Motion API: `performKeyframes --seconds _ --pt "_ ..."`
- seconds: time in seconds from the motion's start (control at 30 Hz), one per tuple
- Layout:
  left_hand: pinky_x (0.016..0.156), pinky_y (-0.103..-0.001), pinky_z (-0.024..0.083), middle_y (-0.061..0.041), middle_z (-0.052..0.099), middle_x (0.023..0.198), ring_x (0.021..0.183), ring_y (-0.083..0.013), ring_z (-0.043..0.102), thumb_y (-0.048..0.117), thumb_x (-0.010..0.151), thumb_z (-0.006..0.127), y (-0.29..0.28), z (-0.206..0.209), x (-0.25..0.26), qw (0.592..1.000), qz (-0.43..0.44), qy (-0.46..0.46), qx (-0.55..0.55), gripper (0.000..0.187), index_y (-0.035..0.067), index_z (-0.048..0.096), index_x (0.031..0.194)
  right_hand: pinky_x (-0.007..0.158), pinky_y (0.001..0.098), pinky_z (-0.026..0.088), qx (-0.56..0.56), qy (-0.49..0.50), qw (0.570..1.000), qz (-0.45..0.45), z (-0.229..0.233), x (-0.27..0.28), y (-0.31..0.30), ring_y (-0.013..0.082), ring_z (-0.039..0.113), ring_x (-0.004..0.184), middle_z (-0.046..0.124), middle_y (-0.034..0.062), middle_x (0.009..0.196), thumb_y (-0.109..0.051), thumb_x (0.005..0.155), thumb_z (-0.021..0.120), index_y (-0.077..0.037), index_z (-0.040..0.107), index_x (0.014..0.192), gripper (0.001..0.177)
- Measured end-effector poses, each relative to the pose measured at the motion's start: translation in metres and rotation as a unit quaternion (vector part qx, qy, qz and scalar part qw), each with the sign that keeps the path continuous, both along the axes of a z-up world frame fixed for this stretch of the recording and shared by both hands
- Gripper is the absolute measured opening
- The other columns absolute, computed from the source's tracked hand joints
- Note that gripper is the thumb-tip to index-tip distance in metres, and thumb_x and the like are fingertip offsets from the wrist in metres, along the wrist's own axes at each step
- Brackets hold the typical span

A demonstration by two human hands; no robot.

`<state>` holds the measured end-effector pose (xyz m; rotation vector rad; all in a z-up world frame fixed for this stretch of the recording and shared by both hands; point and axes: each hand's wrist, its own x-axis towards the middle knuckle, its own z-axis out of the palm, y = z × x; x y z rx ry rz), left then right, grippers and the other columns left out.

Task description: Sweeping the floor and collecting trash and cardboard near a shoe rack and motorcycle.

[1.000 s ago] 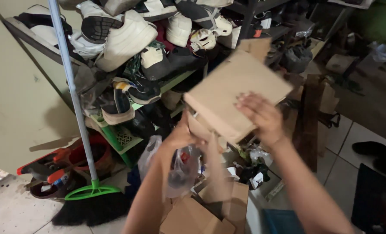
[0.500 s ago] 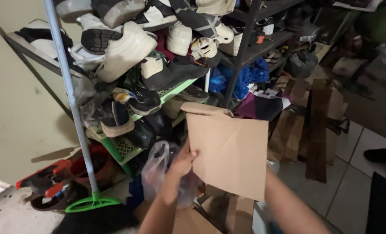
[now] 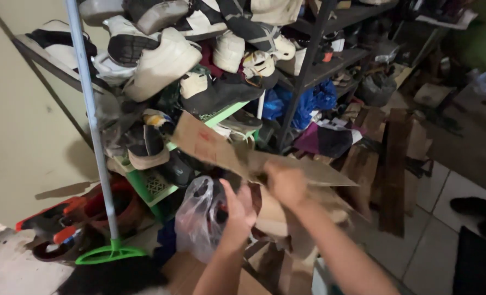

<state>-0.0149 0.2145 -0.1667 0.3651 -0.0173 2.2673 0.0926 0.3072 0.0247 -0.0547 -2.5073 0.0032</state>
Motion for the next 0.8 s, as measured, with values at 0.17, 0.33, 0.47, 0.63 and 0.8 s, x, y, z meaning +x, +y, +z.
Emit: performKeyframes --seconds 0.17,0.33,0.47,0.63,0.8 --pt "0.092 -0.042 0.051 -0.011 0.064 0.127 0.111 -0.0292 0.060 0.055 0.092 0.058 -0.028 0.006 -0.005 0.988 0.043 -0.026 -0.147 0.067 0.006 0.055 0.137 0.083 0.0442 0.057 0.012 -0.013 0.977 0.212 -0.033 0.036 -0.010 0.0352 0.069 0.101 0.072 0.0135 0.108 -0.010 0.072 0.072 -0.009 0.068 0.108 0.036" --pt "0.083 -0.043 0.061 -0.007 0.074 0.115 0.099 -0.0247 0.072 0.022 0.086 0.079 -0.053 0.035 -0.008 0.910 0.129 0.023 -0.394 0.041 0.008 0.069 0.123 0.097 0.0348 0.057 -0.197 -0.226 0.941 0.156 -0.076 0.051 0.019 0.0276 0.072 0.109 0.075 0.0071 0.116 -0.005 0.085 0.067 -0.012 0.078 0.113 0.031" --pt "0.080 -0.045 0.058 -0.012 0.071 0.113 0.097 -0.0297 0.068 0.014 0.084 0.084 -0.096 0.052 -0.030 0.907 0.161 0.096 -0.378 0.052 -0.001 0.065 0.130 0.113 0.0404 0.043 -0.286 0.220 0.928 0.088 -0.084 0.058 0.103 0.0316 0.053 0.134 0.055 0.0151 0.142 -0.005 0.080 0.070 -0.003 0.054 0.140 0.062" --pt "0.089 -0.039 0.058 -0.009 0.072 0.116 0.105 -0.0225 0.071 0.011 0.082 0.081 -0.135 0.076 -0.040 0.817 0.198 0.348 -0.415 0.056 0.000 0.059 0.132 0.116 0.0433 0.032 -0.426 0.106 0.895 0.084 -0.027 0.063 0.119 0.0316 0.040 0.144 0.041 0.0200 0.158 -0.018 0.073 0.087 -0.004 0.025 0.160 0.108" --pt "0.096 -0.035 0.054 -0.008 0.069 0.123 0.112 -0.0174 0.066 0.007 0.082 0.082 -0.137 0.087 -0.029 0.820 0.164 0.417 -0.357 0.061 0.002 0.057 0.137 0.103 0.0455 0.050 -0.717 -0.024 0.675 0.170 -0.054 0.066 0.123 0.0325 0.060 0.126 0.061 0.0187 0.138 -0.014 0.072 0.086 -0.001 0.042 0.150 0.091"
